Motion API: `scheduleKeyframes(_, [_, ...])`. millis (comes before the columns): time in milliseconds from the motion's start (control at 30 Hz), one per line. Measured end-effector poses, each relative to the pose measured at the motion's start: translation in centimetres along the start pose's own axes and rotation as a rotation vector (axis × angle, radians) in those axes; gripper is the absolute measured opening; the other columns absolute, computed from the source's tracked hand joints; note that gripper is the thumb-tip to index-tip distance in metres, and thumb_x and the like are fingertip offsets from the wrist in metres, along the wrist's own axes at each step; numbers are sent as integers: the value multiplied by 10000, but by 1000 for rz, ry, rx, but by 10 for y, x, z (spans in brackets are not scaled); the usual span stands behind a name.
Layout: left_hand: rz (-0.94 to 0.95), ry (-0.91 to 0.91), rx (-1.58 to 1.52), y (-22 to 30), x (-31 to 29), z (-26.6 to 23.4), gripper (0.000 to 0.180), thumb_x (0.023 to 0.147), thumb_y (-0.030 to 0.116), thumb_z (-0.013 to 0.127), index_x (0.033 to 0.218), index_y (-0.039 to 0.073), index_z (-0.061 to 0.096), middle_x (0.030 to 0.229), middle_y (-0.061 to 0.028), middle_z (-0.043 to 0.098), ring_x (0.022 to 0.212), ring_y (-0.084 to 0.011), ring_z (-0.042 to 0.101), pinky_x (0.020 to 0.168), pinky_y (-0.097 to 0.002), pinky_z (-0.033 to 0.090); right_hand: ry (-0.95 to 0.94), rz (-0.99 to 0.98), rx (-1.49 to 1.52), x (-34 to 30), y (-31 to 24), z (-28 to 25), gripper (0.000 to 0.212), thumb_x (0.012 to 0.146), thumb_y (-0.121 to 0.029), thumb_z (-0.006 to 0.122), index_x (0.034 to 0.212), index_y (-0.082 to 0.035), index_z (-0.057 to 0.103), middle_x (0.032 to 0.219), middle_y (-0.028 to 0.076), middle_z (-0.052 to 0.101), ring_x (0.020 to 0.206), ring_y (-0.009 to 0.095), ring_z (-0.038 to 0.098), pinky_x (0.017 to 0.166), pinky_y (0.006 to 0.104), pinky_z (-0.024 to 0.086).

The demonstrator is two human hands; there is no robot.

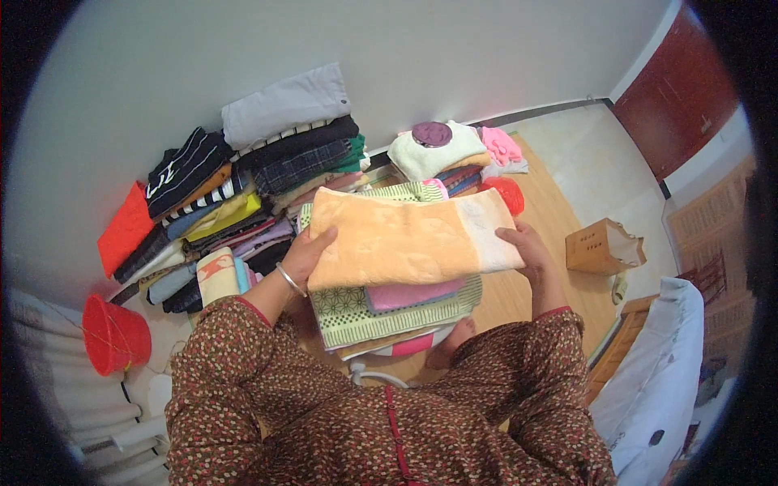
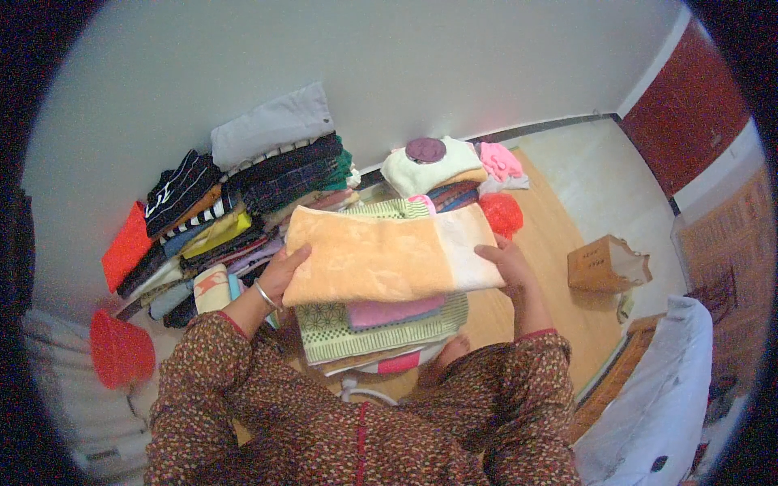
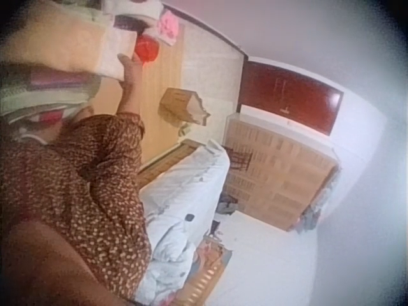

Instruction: The person folds towels one at a time on a table, including a small patterned towel, a thick yellow towel, a pink towel, a light blue towel, and a patterned blue towel with a cartoon dog, placing each folded item onto a growing stack.

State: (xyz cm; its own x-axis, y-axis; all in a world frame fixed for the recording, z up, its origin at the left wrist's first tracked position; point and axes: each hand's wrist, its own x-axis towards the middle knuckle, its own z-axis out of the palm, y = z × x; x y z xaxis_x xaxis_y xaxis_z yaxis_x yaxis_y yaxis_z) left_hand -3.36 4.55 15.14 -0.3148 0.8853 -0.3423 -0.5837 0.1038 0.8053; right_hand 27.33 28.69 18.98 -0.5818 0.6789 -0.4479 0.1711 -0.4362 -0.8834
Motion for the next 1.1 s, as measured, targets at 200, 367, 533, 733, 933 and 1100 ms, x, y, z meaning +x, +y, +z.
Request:
scheduleKeyframes(200, [61,94,147,-12,8,-15,449,856,216,586,1228,36,411,1116,-106,559,935,-210,592,789,-325,499,-40,41,-134,-1,9,0,388,776,-41,598,1146,32,508,1040,121,603,857,201,614,751,333,510])
scheduleKeyframes(367, [273,434,930,-6,14,8,486,816,113,557,1260,27,380,1231,-176,460,1110,-289,468,938,-377,380,-104,21,-232,14,33,-6,394,778,-44,601,1158,14,515,1040,89,602,879,177,593,776,308,481])
scheduleKeyframes(533, [716,20,1481,-84,36,130,573,835,328,483,1346,113,336,1368,-141,338,1296,-312,249,1070,-446,128,-55,9,-118,1,20,11,386,785,-57,589,1158,7,516,1036,76,599,875,163,591,754,301,487])
scheduleKeyframes(733, [651,156,1707,-92,38,112,571,810,435,509,1314,188,401,1388,-89,320,1313,-315,190,1056,-500,109,-114,-107,-193,9,55,-13,337,820,-102,568,1135,7,527,987,54,605,820,134,585,686,272,483])
scheduleKeyframes(933, [202,461,1494,-88,40,26,618,878,440,414,1400,172,221,1462,-80,176,1357,-255,101,1076,-458,59,-146,5,-266,18,67,-11,333,831,-134,566,1123,23,531,953,77,611,777,145,589,645,282,479])
scheduleKeyframes(1100, [-104,614,1303,-59,43,-9,578,879,385,413,1381,141,262,1449,-110,200,1346,-267,135,1076,-443,99,-94,-3,-279,20,51,-9,362,820,-90,564,1157,28,507,1017,93,604,868,177,592,742,305,481])
